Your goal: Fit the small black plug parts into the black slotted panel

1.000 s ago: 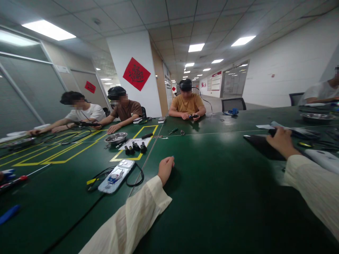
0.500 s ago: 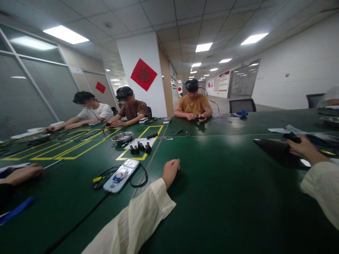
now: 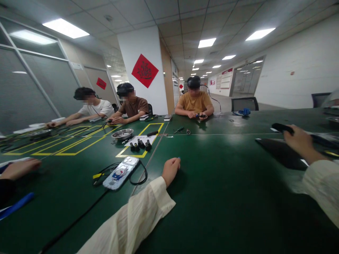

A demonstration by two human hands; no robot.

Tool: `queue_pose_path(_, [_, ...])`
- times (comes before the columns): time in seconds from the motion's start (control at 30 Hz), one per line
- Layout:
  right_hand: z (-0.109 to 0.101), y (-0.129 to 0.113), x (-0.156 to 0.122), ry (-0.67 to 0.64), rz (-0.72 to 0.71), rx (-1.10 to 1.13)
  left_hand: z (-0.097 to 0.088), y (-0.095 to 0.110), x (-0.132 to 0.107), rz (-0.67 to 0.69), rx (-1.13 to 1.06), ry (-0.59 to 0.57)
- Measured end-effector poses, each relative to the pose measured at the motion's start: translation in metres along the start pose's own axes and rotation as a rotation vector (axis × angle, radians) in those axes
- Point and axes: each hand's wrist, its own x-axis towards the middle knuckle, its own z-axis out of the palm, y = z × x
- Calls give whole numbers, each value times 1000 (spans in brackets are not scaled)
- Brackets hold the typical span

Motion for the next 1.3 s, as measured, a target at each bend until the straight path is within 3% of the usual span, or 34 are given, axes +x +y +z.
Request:
queue_pose_path(0.13, [-12,-63,-33,-181,-148,218,0,0,1,0,-2,24])
queue_pose_path(0.27, [-33,-134,-116,-387,-409,592,0,-1,1,4,-5,25])
queue_pose_path(0.33, [-49,-162,-164,-560,-481,703,0,-2,1,10,-3,23])
queue_pose_path(0.47, [-79,-190,-237,-764,-601,825,0,-3,0,23,14,21])
queue_pose_path(0.63, [-84,-195,-267,-898,-697,788,0,-1,-1,65,9,7])
queue_pose_path(0.9, [-77,-186,-257,-907,-786,692,2,1,-1,77,7,-20])
queue_pose_path(0.97, [-64,-180,-240,-841,-796,662,2,1,-2,73,10,-22])
queue_pose_path(1.03, [-45,-168,-209,-679,-756,593,1,2,-3,72,14,-25])
queue_pose_path(1.13, [-13,-132,-143,-385,-585,327,1,3,-4,75,18,-27])
queue_pose_path(1.23, [11,-76,-83,-388,-220,41,1,2,-4,78,20,-31])
queue_pose_path(1.3, [21,-36,-61,-354,11,-45,1,1,-3,82,23,-35])
